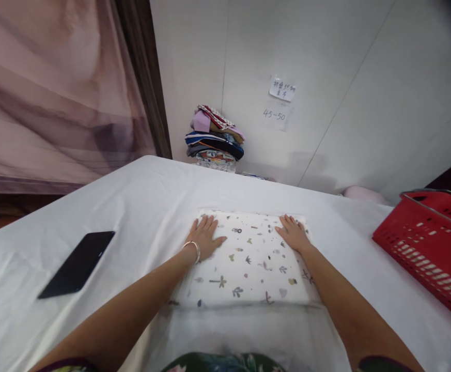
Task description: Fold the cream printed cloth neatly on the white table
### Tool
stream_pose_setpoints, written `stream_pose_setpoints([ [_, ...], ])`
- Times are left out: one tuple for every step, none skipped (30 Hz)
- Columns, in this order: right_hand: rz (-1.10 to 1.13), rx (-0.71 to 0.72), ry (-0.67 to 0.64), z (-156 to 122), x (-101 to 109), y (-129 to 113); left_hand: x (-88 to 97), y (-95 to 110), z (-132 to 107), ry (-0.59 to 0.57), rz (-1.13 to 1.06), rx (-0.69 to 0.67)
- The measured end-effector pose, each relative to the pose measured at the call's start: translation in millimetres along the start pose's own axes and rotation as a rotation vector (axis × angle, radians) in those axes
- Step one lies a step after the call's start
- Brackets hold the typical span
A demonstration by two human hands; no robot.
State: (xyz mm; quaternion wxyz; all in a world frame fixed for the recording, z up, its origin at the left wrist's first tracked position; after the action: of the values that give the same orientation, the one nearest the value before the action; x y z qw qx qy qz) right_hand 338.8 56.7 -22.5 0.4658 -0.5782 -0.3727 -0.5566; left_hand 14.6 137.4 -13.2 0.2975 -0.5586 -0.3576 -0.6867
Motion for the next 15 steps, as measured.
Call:
stream_pose_setpoints([
  [0.008, -0.003, 0.004, -2, 0, 0, -0.6, 0, 0, -0.002, 0.003, 0.0],
  [0.011, -0.005, 0.016, -4, 0, 0, -0.9, -1, 0, -0.001, 0.006, 0.0],
  [0.011, -0.006, 0.032, -6, 1, -1, -1.1, -1, 0, 0.0, 0.007, 0.001],
  [0.011, -0.009, 0.047, -9, 2, -1, -1.5, -1, 0, -0.002, 0.009, 0.0],
  [0.012, -0.013, 0.053, -10, 2, -2, -2.0, 0, 0, -0.005, 0.011, -0.002],
  [0.017, -0.021, 0.05, -12, 2, -3, -2.3, 0, 0, -0.009, 0.014, -0.002],
  [0.029, -0.034, 0.039, -12, 2, -3, -2.4, 1, 0, -0.012, 0.016, 0.0],
  [0.043, -0.05, 0.023, -12, 3, -3, -2.0, 1, 0, -0.016, 0.016, 0.004],
  [0.058, -0.066, 0.008, -12, 4, -3, -1.1, 2, 1, -0.021, 0.013, 0.009],
  [0.069, -0.08, 0.005, -13, 6, -2, 0.4, 2, 1, -0.03, 0.007, 0.014],
  [0.078, -0.093, 0.016, -14, 10, -1, 2.8, 2, 2, -0.041, -0.001, 0.017],
  [0.083, -0.107, 0.038, -17, 14, 3, 6.0, 2, 2, -0.056, -0.014, 0.021],
  [0.087, -0.12, 0.069, -23, 18, 8, 10.2, 3, 1, -0.069, -0.032, 0.029],
  [0.093, -0.133, 0.104, -30, 23, 15, 15.7, 3, -1, -0.074, -0.055, 0.037],
  [0.106, -0.149, 0.137, -40, 26, 24, 22.0, 5, -5, -0.071, -0.078, 0.039],
])
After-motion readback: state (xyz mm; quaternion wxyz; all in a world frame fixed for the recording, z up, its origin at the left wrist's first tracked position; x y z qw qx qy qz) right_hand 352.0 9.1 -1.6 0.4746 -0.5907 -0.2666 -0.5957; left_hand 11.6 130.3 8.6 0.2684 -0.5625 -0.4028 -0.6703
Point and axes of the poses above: each hand's wrist, its own z-axis towards the middle knuckle, its own x-axis out of the back of the hand, y = z × x, the point moved 7 cm from there along z, towards the middle knuckle, and after that the axes turned 8 degrees about y, right-handed, at the moved point
